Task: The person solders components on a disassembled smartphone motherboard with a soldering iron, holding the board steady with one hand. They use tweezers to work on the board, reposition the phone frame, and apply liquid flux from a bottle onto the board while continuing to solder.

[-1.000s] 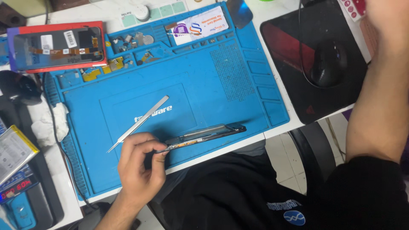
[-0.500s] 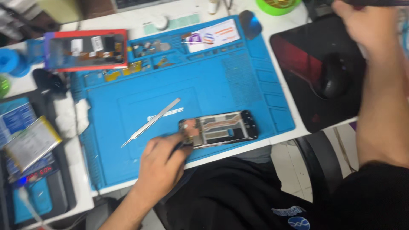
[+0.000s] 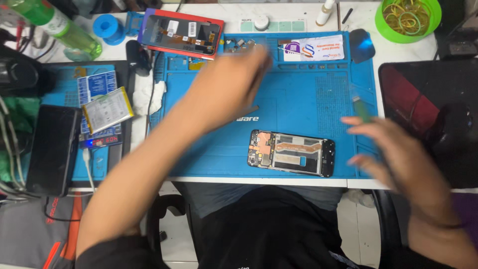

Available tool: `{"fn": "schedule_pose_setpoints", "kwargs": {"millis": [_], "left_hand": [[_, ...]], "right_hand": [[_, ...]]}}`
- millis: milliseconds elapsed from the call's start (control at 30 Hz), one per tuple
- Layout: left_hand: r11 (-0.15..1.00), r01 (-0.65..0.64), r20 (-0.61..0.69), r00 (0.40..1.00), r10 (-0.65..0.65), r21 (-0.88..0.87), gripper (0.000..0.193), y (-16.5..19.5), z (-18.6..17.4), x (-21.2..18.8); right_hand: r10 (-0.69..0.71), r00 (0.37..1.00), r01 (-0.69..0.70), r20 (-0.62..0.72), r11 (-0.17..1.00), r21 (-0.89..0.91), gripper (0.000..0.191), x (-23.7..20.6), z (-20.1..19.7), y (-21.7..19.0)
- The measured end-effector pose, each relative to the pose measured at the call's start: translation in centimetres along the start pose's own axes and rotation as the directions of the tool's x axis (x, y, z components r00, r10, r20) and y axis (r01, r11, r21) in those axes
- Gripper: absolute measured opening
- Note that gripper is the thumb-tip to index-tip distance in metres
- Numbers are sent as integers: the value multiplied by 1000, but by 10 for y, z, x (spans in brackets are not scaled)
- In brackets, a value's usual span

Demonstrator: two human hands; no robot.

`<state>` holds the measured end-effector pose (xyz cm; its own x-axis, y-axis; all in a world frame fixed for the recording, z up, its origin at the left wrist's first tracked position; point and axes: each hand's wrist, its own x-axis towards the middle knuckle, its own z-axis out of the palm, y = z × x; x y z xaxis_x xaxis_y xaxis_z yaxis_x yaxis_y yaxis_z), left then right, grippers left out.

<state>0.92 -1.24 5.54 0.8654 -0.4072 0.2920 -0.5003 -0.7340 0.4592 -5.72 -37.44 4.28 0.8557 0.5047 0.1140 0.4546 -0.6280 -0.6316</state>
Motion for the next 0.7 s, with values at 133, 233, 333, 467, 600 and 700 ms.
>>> {"fn": "schedule_pose_setpoints", "kwargs": {"millis": [133,233,333,467,600,700], "left_hand": [[957,-85,-211,966,147,277,56,-63,34,102],[947,-26,-173,981,85,320,53,-102,69,145],[933,59,-113,993,-20,356,55,-124,96,165],[896,109,-157,987,-44,431,77,-135,106,173],[950,67,-170,985,-15,304,74,-126,85,161],[966,-35,-237,967,98,257,56,-89,46,132]], "right_hand": [[-264,963,265,60,964,-10,74,15,33,-21],[-242,969,244,54,969,-27,75,13,43,-15],[-253,967,252,21,967,36,72,8,45,-9],[-259,966,260,-19,963,77,67,9,46,-11],[-296,954,298,-46,954,31,68,10,46,-14],[-309,948,307,-71,951,-34,65,9,49,-13]]}}
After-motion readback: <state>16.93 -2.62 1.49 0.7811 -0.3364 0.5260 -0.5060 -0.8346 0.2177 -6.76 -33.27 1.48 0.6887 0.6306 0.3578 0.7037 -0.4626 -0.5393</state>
